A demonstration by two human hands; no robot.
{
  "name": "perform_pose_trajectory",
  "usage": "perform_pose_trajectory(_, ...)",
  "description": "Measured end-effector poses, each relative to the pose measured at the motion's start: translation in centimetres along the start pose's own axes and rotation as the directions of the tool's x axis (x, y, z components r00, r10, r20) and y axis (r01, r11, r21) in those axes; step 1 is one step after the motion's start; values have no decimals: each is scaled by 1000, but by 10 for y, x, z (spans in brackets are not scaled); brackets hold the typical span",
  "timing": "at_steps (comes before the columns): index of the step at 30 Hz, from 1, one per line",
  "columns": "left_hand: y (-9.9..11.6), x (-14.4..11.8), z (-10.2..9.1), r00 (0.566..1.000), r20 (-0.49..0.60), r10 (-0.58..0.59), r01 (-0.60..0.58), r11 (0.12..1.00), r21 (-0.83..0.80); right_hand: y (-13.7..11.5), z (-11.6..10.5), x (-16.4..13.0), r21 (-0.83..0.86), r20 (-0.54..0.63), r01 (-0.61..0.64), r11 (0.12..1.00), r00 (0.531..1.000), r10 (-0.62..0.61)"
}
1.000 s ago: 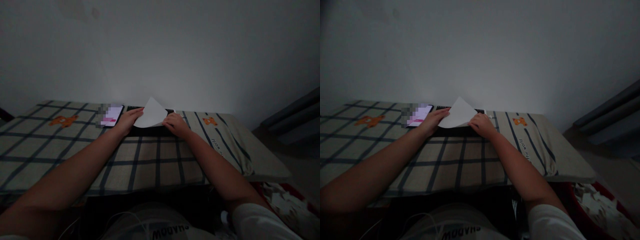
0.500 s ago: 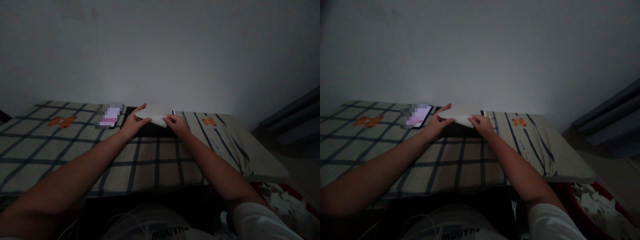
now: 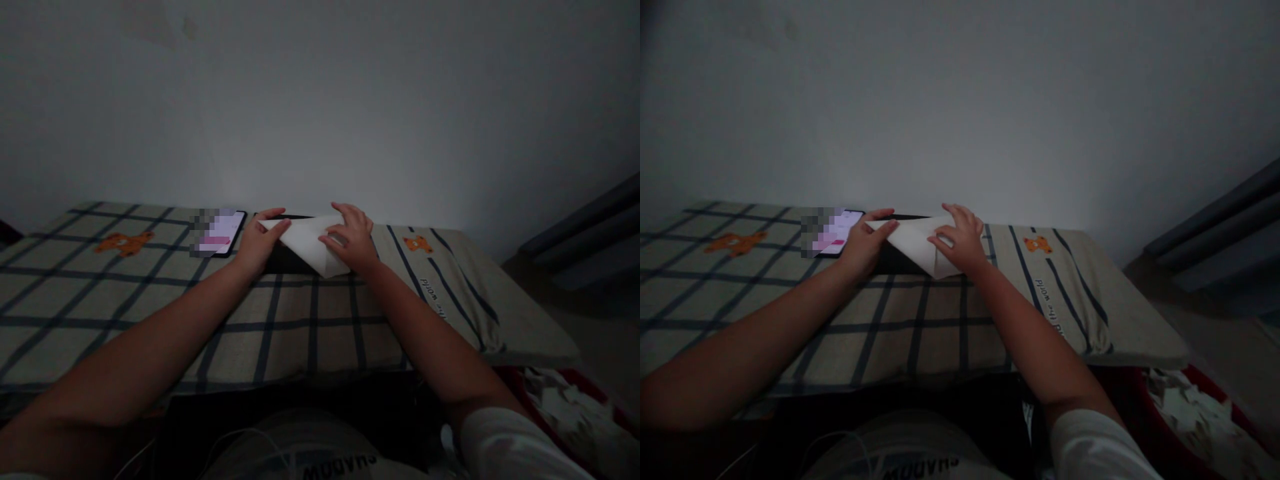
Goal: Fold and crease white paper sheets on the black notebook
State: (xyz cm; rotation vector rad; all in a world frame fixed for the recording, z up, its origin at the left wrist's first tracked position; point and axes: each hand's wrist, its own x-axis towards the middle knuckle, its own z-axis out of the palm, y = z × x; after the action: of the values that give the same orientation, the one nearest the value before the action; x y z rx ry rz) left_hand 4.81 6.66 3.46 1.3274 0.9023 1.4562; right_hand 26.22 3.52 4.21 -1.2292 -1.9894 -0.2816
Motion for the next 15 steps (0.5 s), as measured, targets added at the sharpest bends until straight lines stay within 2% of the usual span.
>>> perform_pose_trajectory(3,-3,3,-1,999,6,-38,38,998,-56,2,1,2,90,103,-8,996,995,-2)
perform_pose_trajectory(6,-4,4,-2,992,60,-108,114,987,-109,5,3,3,207,153,-94,974,986,63)
perform_pose_trajectory(11,-3,4,-1,960,141,-241,270,932,-243,8,10,0,372,184,-290,882,954,236)
perform_pose_trajectory(15,-8,2,0,911,213,-353,396,893,-215,11,16,-2,416,165,-343,842,939,301)
